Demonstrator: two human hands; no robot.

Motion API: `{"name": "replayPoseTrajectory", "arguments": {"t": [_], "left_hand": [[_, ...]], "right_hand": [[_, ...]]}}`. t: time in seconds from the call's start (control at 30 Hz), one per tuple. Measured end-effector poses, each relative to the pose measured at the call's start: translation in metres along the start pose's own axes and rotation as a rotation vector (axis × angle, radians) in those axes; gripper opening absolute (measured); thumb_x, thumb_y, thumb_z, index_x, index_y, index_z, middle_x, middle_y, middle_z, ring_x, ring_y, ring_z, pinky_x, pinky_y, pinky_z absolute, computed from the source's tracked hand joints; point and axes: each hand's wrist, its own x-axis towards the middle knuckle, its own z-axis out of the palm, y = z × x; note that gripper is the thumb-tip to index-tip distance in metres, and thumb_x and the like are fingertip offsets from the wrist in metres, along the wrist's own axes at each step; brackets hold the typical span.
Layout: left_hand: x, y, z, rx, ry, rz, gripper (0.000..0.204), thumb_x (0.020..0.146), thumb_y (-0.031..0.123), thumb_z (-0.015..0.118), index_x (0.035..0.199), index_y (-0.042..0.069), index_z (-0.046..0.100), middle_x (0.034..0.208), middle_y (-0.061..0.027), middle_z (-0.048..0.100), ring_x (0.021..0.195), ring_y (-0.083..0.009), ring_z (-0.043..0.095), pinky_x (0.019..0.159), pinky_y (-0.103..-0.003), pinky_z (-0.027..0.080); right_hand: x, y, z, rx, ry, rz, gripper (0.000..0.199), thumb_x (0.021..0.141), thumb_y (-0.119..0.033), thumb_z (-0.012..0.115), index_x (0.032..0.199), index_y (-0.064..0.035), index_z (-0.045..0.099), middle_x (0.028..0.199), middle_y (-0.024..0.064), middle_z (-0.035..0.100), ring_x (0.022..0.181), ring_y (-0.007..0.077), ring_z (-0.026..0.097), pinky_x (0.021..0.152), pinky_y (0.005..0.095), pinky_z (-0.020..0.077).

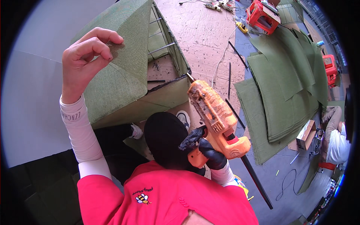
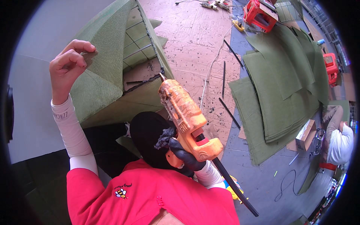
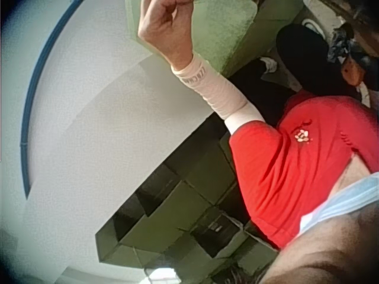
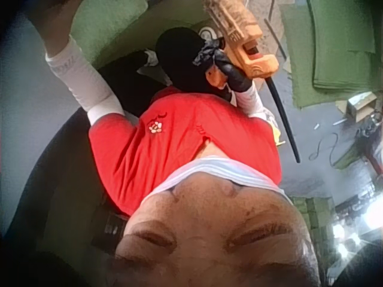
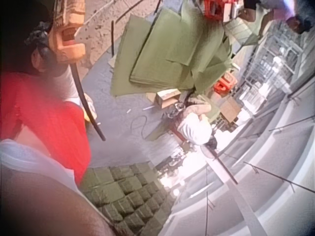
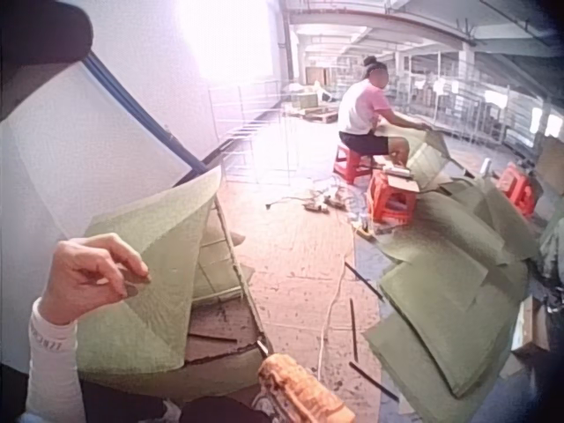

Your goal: Applying hot glue to green foam padding and attaching it to a metal structure.

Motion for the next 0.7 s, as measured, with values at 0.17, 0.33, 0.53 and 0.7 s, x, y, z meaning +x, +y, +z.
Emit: {"name": "replayPoseTrajectory", "arguments": {"t": [0.17, 0.33, 0.53, 0.7], "left_hand": [[0.003, 0.002, 0.0, 0.003, -0.008, -0.023, 0.016, 0.074, -0.018, 0.065, 0.074, -0.003, 0.061, 0.107, -0.0151, 0.067, 0.09, -0.0135, 0.062, 0.071, -0.023, 0.05], [0.002, 0.002, 0.0, 0.0, -0.007, -0.025, 0.016, 0.074, -0.018, 0.065, 0.074, -0.002, 0.061, 0.106, -0.0143, 0.067, 0.088, -0.012, 0.061, 0.069, -0.022, 0.049], [0.002, 0.0, 0.001, -0.006, -0.016, -0.024, 0.015, 0.075, -0.017, 0.065, 0.074, -0.002, 0.063, 0.106, -0.0134, 0.068, 0.086, -0.0106, 0.061, 0.068, -0.021, 0.049], [0.005, 0.001, 0.003, -0.009, -0.021, -0.002, 0.015, 0.076, -0.015, 0.066, 0.075, -0.001, 0.063, 0.106, -0.0129, 0.068, 0.089, -0.013, 0.065, 0.072, -0.021, 0.052]], "right_hand": [[-0.01, 0.0, 0.003, -0.055, -0.185, -0.028, 0.035, 0.09, -0.004, 0.068, 0.124, -0.0003, 0.061, 0.117, 0.0099, 0.066, 0.108, 0.0192, 0.064, 0.097, 0.0359, 0.0502], [-0.006, 0.02, 0.003, 0.013, -0.107, -0.032, 0.037, 0.089, -0.005, 0.067, 0.125, 0.0008, 0.06, 0.115, 0.0109, 0.067, 0.106, 0.0211, 0.065, 0.097, 0.037, 0.0501], [0.001, 0.011, -0.001, 0.242, 0.071, -0.028, 0.04, 0.086, 0.002, 0.069, 0.125, 0.0026, 0.061, 0.119, 0.0081, 0.066, 0.106, 0.0174, 0.065, 0.093, 0.034, 0.0527], [0.026, -0.054, -0.018, 0.194, -0.05, 0.07, 0.038, 0.087, -0.005, 0.067, 0.124, 0.0045, 0.062, 0.121, 0.0103, 0.066, 0.114, 0.0194, 0.062, 0.1, 0.0349, 0.0483]]}}
